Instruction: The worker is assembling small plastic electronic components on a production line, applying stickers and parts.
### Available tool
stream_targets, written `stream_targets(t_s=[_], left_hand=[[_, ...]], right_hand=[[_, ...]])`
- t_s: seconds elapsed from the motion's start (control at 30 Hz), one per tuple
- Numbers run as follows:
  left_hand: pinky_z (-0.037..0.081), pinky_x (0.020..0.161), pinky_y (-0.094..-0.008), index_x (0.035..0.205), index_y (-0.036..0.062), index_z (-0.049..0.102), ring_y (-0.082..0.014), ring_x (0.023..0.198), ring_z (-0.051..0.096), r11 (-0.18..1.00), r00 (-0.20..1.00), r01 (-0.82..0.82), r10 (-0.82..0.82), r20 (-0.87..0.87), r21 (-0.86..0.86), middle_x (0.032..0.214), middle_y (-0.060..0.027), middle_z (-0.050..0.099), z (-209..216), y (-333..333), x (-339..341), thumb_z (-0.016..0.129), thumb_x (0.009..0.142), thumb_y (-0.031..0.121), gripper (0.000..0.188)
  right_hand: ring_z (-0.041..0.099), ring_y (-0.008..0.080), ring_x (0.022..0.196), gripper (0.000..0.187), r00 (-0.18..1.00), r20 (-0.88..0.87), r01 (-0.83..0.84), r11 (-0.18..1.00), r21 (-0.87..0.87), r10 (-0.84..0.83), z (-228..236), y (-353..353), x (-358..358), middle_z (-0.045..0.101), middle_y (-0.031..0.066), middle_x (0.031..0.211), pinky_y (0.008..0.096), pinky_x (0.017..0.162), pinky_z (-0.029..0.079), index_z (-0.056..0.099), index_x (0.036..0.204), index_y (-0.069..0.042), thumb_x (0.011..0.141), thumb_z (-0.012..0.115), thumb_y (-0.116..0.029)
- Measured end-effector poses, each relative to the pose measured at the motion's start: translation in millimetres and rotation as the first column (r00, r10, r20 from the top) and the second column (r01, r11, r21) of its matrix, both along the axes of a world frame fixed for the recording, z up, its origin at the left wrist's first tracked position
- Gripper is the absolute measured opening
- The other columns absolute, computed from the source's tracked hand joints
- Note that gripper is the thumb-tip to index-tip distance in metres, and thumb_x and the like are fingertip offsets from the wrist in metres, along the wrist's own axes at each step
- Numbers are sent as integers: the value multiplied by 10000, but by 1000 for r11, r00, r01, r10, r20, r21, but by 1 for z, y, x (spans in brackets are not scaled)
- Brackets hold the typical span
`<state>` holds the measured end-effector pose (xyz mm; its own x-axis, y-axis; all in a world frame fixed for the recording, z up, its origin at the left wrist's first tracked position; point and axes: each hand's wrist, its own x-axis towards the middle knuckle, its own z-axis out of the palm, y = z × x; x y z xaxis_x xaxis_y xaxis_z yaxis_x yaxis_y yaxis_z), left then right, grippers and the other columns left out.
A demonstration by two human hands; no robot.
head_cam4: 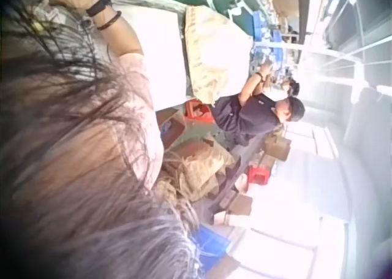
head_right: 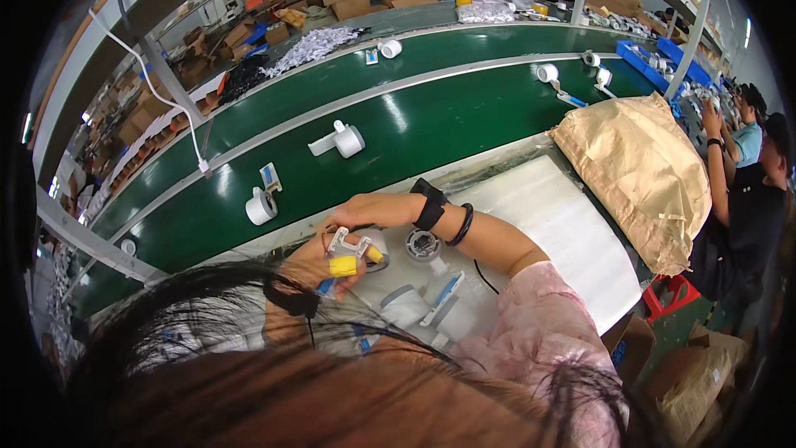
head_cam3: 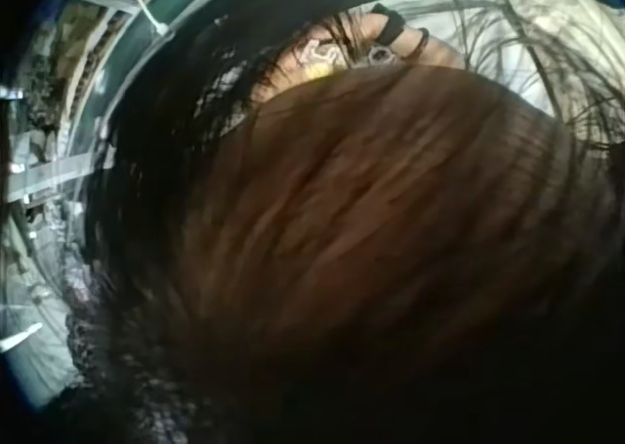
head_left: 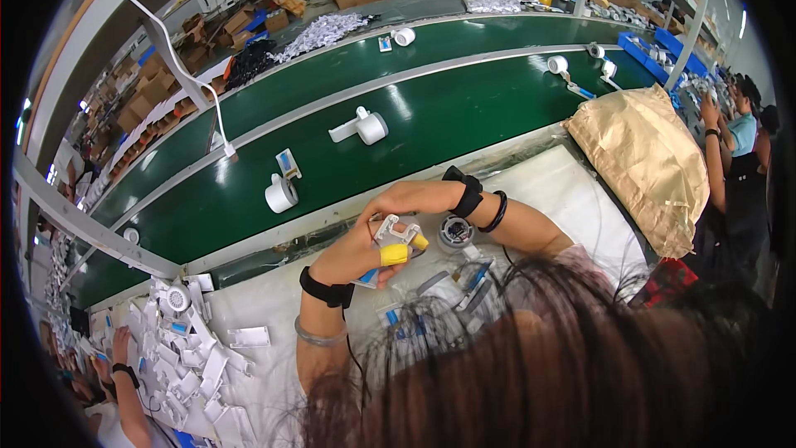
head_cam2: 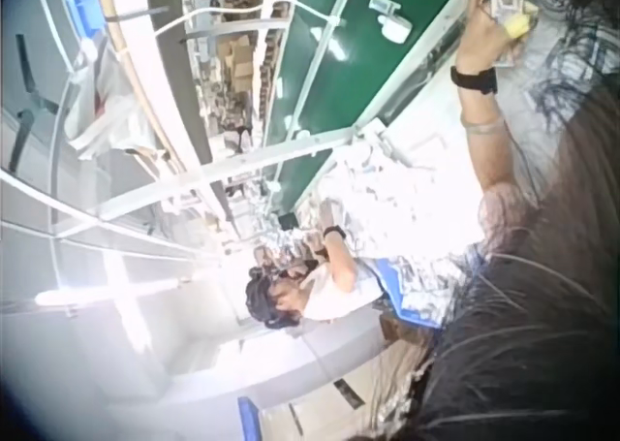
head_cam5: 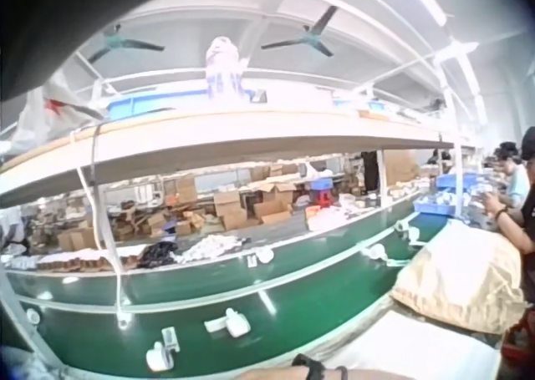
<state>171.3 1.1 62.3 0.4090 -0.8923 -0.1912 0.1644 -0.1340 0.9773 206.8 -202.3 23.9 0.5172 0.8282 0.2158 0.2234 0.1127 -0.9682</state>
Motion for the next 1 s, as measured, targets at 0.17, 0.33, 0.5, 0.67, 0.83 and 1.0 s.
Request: stream_targets(t_s=[0.17, 0.33, 0.5, 0.67, 0.83, 1.0], left_hand=[[431, 463, -236, 1052, -33, 590, -80, 490, 511, 998, 997, 31, -36, -73, -62, 674, -19, 564, 1, 10, 5, 616, 874, 184, 282], [439, 464, -233, 1104, -34, 616, -83, 496, 534, 999, 992, 54, -54, -111, -2, 700, -23, 590, 9, 12, 2, 610, 896, 211, 321], [436, 460, -242, 946, -2, 635, -93, 495, 549, 969, 980, 99, -134, 144, 225, 647, -22, 587, 8, 10, 1, 634, 876, 292, 302], [423, 440, -279, 854, 9, 614, -143, 448, 529, 798, 833, -251, -110, 542, 548, 625, -23, 552, 1, 6, 8, 663, 858, 294, 289], [419, 443, -258, 1081, 16, 537, -113, 491, 546, 924, 865, -357, 271, 422, 139, 674, -37, 564, -5, 18, 21, 595, 910, 293, 330], [468, 506, -238, 1187, 34, 497, -100, 596, 576, 788, 782, -590, 612, 120, -175, 793, -48, 585, -30, -2, 23, 486, 970, 267, 319]], right_hand=[[521, 93, 938, 355, 998, 15, -58, 990, -125, 60, -2, -7, 11, 592, 28, 1016, 246, 853, 428, 599, 1092, 26, 980, 523, -302], [523, 107, 894, 240, 992, -36, -119, 989, 94, 122, -2, -4, 1, 573, 28, 988, 264, 831, 431, 611, 941, 11, 920, 624, -227], [555, 205, 1013, 178, 993, -87, -77, 993, 93, 85, 6, -7, -1, 584, 97, 970, 325, 906, 418, 576, 791, -6, 836, 703, -121], [578, 123, 826, 142, 950, 235, 199, 979, 50, -205, 14, -11, -3, 590, 44, 875, 265, 741, 454, 583, 769, -18, 822, 696, -86], [600, 104, 743, 112, 831, 379, 456, 889, -45, -407, 28, -5, -16, 576, 32, 766, 253, 689, 491, 585, 829, -12, 823, 686, -60], [599, 109, 703, 109, 768, 323, 561, 824, 80, -554, 19, 11, -17, 598, 50, 807, 258, 634, 492, 582, 881, -3, 824, 674, -19]])
